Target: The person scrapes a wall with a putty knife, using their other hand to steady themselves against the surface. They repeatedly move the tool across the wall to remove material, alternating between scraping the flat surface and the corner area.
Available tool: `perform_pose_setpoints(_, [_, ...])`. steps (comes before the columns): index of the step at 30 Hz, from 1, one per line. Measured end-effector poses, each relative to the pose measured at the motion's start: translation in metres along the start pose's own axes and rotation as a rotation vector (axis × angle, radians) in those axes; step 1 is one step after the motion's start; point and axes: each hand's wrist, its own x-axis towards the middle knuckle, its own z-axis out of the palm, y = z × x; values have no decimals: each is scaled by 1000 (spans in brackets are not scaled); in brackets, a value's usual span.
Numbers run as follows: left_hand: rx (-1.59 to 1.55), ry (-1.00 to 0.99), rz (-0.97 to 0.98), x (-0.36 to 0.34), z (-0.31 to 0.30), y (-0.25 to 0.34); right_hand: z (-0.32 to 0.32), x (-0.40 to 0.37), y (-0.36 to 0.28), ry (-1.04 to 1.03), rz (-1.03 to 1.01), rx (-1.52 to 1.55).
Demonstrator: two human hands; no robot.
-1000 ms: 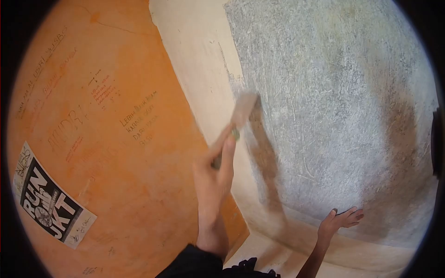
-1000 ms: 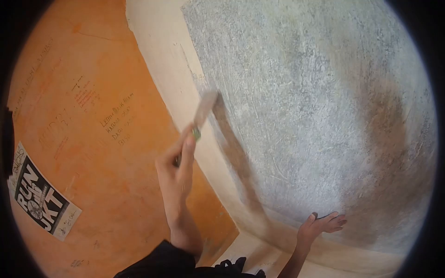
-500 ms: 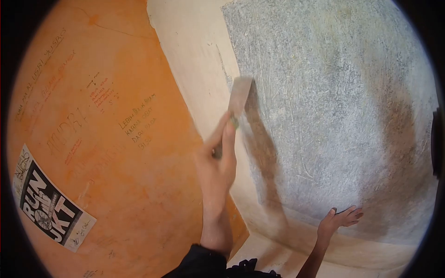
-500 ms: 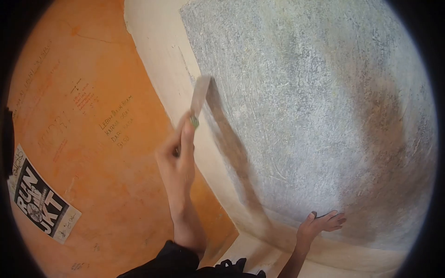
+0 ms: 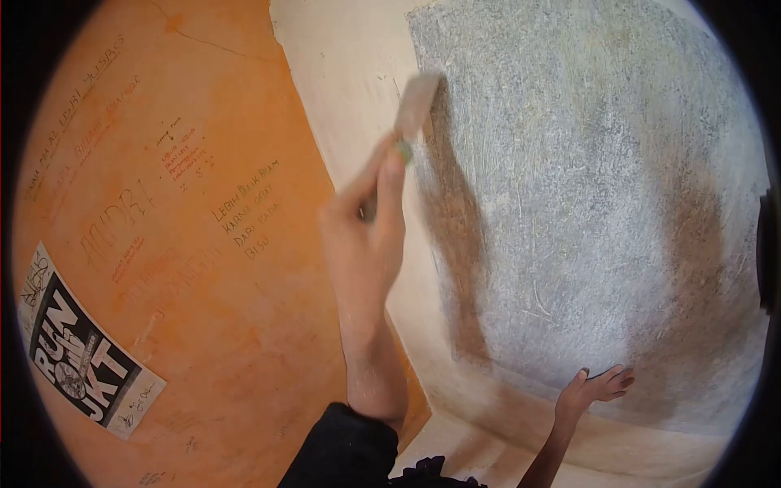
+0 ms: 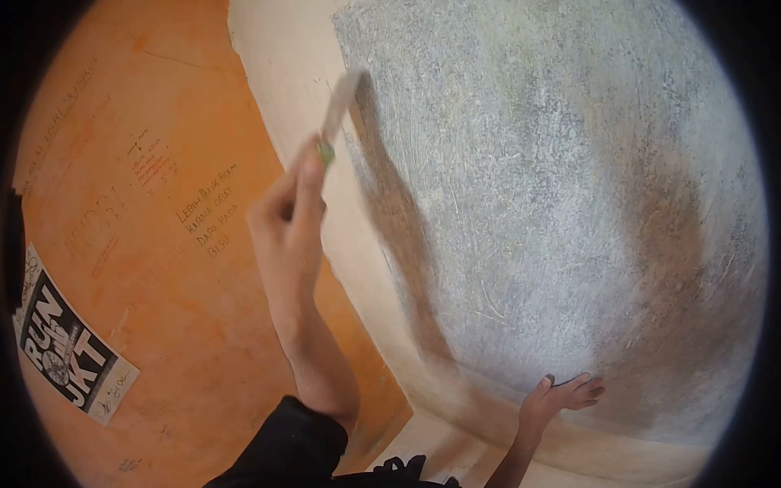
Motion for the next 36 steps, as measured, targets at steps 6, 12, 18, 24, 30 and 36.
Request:
perform_pose_setpoints(6, [-12,-70,-201,-91,-8,-54,-4,-1,0,-35,8,21])
perform_pose_setpoints(12, [6,24,-42,-12,2,-4,0,0,-4,-10,49,13])
perform_pose_setpoints(18, [102,-56,-81,-64,-8,-30,-3,0,-5,-13,44,13])
perform_pose_setpoints(24, [85,36,-70,-23,-4,-6,1,-1,-4,4,38,11])
perform_pose_setpoints(30, [100,-52,-62,-62,-12,-26,0,-3,-1,-20,47,4])
perform_pose_setpoints(36, [51,35,-22,-15,1,-9,1,-2,-5,-8,65,10])
